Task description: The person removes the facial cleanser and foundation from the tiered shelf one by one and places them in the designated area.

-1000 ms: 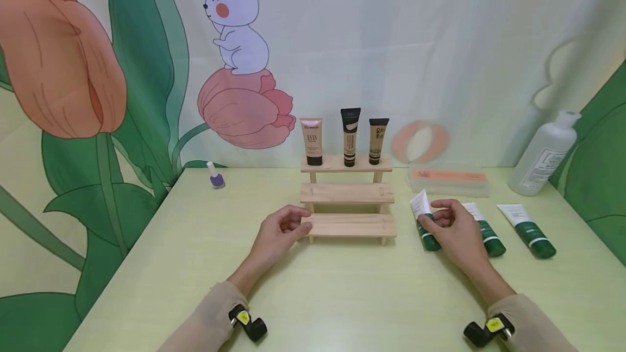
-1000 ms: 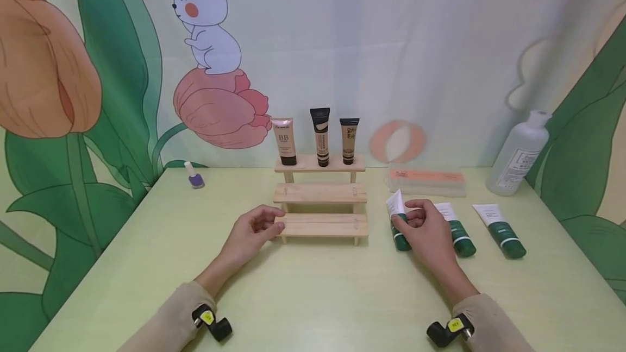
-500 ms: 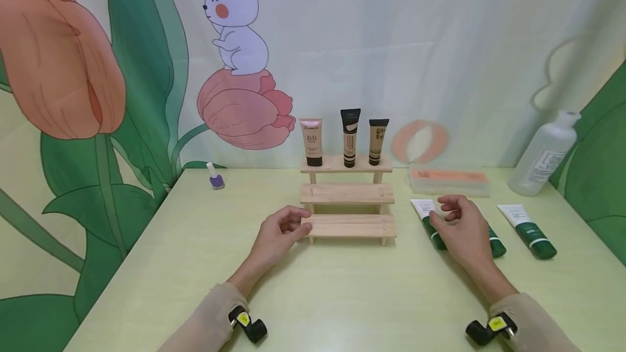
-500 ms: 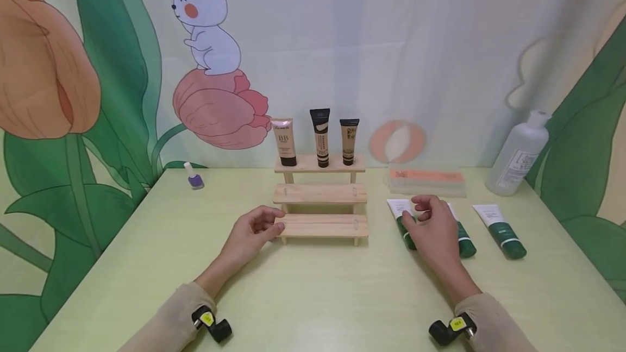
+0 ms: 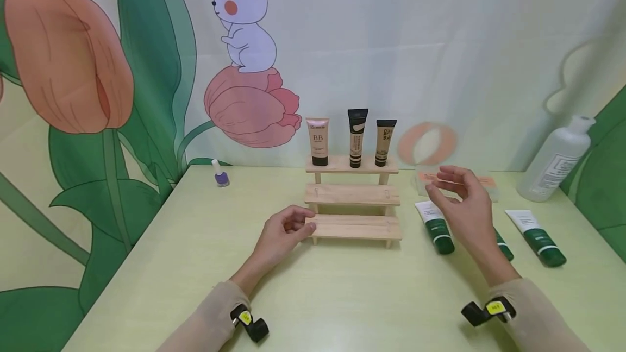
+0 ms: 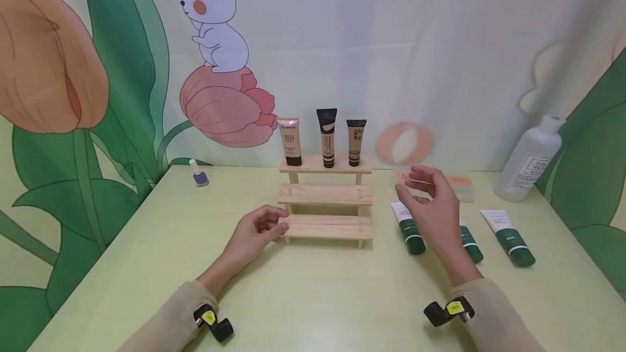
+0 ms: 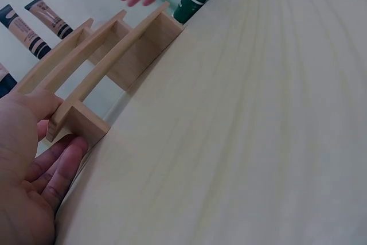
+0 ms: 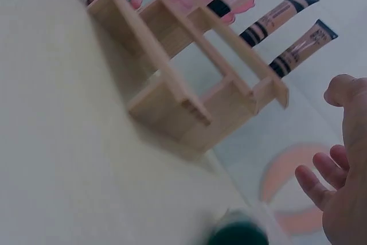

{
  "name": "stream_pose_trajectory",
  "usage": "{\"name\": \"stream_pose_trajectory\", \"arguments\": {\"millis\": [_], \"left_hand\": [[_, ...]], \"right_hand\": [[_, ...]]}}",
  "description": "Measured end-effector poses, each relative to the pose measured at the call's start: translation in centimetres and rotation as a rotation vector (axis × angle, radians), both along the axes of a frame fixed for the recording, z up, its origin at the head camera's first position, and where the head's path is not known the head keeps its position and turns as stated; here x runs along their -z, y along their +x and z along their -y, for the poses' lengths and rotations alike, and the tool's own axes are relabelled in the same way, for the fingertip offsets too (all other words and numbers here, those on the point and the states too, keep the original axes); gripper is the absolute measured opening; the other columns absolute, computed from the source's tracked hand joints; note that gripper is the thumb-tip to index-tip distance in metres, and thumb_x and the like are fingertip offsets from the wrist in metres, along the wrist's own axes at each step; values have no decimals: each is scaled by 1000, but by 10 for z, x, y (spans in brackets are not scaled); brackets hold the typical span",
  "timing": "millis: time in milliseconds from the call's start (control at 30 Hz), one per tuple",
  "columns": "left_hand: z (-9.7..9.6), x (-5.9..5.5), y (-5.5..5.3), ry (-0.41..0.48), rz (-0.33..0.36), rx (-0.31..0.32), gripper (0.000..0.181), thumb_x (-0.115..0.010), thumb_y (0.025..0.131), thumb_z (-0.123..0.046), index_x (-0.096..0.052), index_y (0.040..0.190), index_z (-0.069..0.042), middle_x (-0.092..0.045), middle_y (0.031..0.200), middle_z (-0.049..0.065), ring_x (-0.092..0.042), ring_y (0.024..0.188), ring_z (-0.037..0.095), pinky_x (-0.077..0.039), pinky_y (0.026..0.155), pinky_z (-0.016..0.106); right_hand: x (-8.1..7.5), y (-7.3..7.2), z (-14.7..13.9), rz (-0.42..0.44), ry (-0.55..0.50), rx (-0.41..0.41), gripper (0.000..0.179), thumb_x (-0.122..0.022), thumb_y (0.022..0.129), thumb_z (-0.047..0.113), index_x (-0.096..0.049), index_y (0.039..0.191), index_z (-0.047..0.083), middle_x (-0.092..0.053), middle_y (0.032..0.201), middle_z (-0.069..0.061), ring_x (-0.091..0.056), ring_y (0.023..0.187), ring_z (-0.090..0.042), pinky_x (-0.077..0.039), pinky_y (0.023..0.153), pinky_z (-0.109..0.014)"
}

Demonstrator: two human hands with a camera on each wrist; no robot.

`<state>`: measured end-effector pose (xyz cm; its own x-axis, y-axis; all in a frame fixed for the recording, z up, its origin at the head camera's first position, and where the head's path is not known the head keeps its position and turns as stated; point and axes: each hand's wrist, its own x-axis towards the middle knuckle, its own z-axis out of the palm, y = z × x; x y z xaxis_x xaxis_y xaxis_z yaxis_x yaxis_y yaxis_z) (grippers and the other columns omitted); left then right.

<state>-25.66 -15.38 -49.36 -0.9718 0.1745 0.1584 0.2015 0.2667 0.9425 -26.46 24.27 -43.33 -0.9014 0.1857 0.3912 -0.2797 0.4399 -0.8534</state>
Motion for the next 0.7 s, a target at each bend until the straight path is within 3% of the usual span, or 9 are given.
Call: {"name": "stream_pose_trajectory", "arguments": {"millis": [167, 367, 533, 700], "left_hand": [[1, -1, -1, 9, 16, 6, 22, -84, 103, -22, -80, 125, -18, -74, 106, 7, -69, 90, 22, -57, 75, 27], [3, -1, 0, 10, 19, 9, 23, -84, 103, -22, -80, 125, -18, -75, 108, 6, -70, 92, 22, -58, 77, 27], [3, -2, -1, 10, 12, 12, 24, -84, 103, -23, -79, 126, -17, -75, 109, 8, -71, 92, 22, -58, 77, 26], [2, -1, 0, 16, 14, 17, 24, -84, 103, -23, -79, 125, -15, -75, 108, 9, -70, 91, 22, -58, 77, 26]], "right_hand": [[-20, -15, 21, -95, -132, -63, 52, -84, 103, 24, -63, 150, 16, -68, 140, -8, -71, 125, -18, -56, 94, -13], [-37, -39, 47, -178, -206, -188, 53, -84, 102, 14, -62, 150, 9, -66, 139, -11, -68, 129, -24, -58, 98, -18], [-45, -56, 65, -191, -225, -253, 54, -85, 100, 13, -60, 148, 5, -63, 142, -18, -66, 131, -29, -58, 101, -22], [-45, -65, 75, -149, -185, -238, 54, -87, 100, 16, -60, 147, 8, -67, 137, -11, -68, 126, -23, -57, 100, -24]]}}
